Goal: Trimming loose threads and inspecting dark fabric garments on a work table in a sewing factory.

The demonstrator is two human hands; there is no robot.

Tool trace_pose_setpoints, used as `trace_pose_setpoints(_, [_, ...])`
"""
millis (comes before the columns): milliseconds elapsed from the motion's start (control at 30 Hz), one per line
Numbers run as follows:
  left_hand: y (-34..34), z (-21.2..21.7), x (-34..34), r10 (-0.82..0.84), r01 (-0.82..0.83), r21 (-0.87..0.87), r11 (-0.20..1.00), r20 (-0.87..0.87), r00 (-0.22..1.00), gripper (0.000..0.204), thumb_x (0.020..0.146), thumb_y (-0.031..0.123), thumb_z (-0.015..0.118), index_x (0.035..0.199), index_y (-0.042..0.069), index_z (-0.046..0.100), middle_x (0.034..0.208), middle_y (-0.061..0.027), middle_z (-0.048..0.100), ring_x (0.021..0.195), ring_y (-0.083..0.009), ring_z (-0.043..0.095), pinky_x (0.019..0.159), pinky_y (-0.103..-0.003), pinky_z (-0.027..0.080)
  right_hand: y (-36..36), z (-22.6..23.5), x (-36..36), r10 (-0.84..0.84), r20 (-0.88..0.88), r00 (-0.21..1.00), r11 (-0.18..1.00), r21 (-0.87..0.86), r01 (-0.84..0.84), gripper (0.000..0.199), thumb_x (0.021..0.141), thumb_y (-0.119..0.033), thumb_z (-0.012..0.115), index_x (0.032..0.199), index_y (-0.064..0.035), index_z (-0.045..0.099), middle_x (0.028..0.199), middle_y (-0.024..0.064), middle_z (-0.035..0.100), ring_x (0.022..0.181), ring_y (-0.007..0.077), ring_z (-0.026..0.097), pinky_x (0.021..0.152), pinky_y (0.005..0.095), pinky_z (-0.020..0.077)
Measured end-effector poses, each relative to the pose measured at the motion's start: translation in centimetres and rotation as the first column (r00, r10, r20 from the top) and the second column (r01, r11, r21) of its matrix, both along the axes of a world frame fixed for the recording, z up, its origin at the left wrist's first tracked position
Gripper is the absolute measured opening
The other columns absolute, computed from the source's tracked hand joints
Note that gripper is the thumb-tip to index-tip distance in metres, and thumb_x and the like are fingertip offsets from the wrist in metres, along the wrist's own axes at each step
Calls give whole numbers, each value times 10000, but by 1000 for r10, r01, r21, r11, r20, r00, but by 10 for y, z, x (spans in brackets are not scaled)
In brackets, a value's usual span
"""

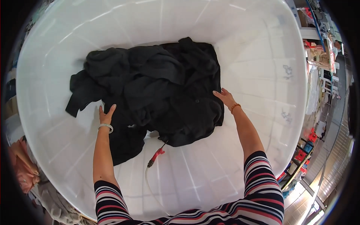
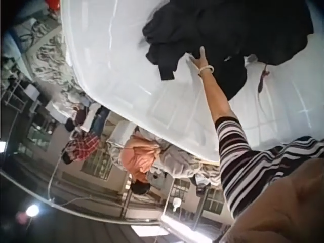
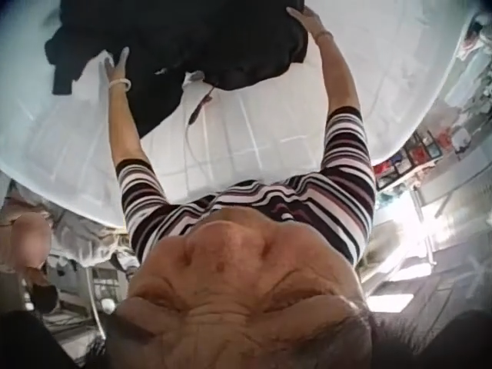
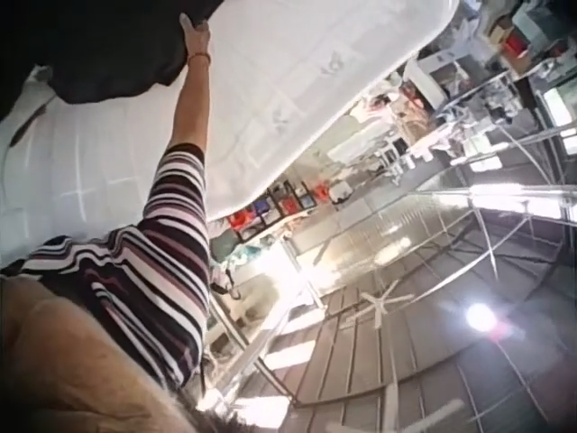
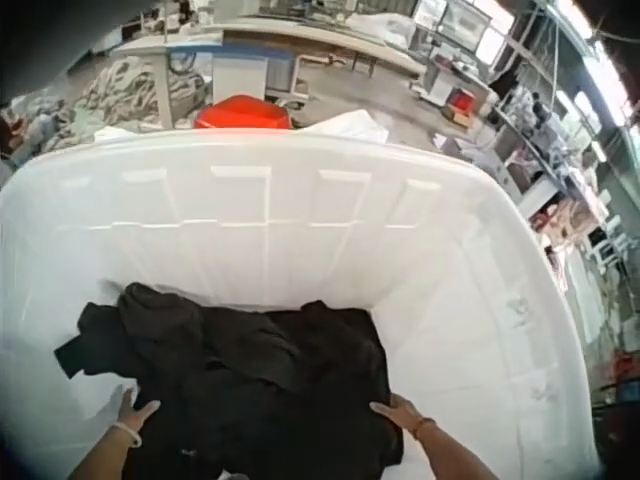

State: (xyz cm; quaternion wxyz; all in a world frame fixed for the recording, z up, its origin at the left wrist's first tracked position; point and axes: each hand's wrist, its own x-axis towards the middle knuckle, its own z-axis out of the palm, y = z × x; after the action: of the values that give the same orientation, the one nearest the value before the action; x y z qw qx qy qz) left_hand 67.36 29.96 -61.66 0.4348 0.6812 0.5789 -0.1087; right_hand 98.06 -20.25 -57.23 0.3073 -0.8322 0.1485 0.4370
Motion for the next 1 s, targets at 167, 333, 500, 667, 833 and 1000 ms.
trace_pose_setpoints(167, [6, -41, 14, 99, -99, -18, 995, 7, 995, 1272, 600, 578, 810, 1492, 17, 97, 1498, -227, 249, 1372, -340, 292, 1106, -365, 279, -10, -76, 9, -31, 20, 999, 999, 34, 31, 1191, 648, -573, 784, 1434, 100, 194, 1464, 275, 293, 1378, 308, 300, 1112, 364, 273])
trace_pose_setpoints(333, [0, -58, 26, 84, -84, -28, 996, 9, 996, 1302, 596, 544, 824, 1497, 26, 40, 1493, -214, 269, 1364, -322, 314, 1101, -358, 280, -26, -119, 9, -35, 74, 997, 999, 3, 35, 1168, 674, -453, 821, 1464, 51, 123, 1430, 250, 341, 1319, 306, 377, 1083, 380, 327])
trace_pose_setpoints(500, [-15, -126, 20, 152, -153, -32, 988, -39, 988, 1242, 656, 534, 787, 1505, 58, 15, 1482, -150, 331, 1357, -288, 331, 1088, -341, 289, -31, -155, -5, -251, 115, 961, 968, 3, 253, 1159, 659, -390, 845, 1471, 16, 125, 1397, 227, 381, 1232, 305, 460, 990, 373, 438])
trace_pose_setpoints(667, [77, -167, -97, -118, 113, 64, 992, 81, 990, 854, 786, 439, 688, 1439, 32, 317, 1456, -117, 385, 1344, -271, 354, 1085, -322, 304, 92, -175, -43, -261, 8, 965, 907, 344, 242, 1016, 735, -352, 794, 1446, 44, 186, 1343, 196, 458, 1185, 294, 499, 930, 345, 471])
trace_pose_setpoints(833, [-124, -119, 42, 132, -98, -463, 881, 42, 990, 794, 709, 348, 769, 1346, 2, 444, 1362, -119, 499, 1275, -272, 440, 1065, -334, 342, 75, -152, -39, -218, -264, 940, 960, 115, 255, 675, 829, -223, 631, 1348, 93, 337, 1212, 166, 559, 1083, 245, 550, 880, 346, 469])
trace_pose_setpoints(1000, [-173, -33, 64, 83, 13, -508, 862, 167, 982, 776, 639, 174, 812, 1303, -27, 464, 1299, -144, 540, 1201, -263, 513, 1023, -330, 392, 72, -103, -58, -256, -289, 923, 885, 314, 344, 744, 816, -345, 681, 1286, 135, 362, 1257, 222, 518, 1116, 265, 540, 898, 331, 469])
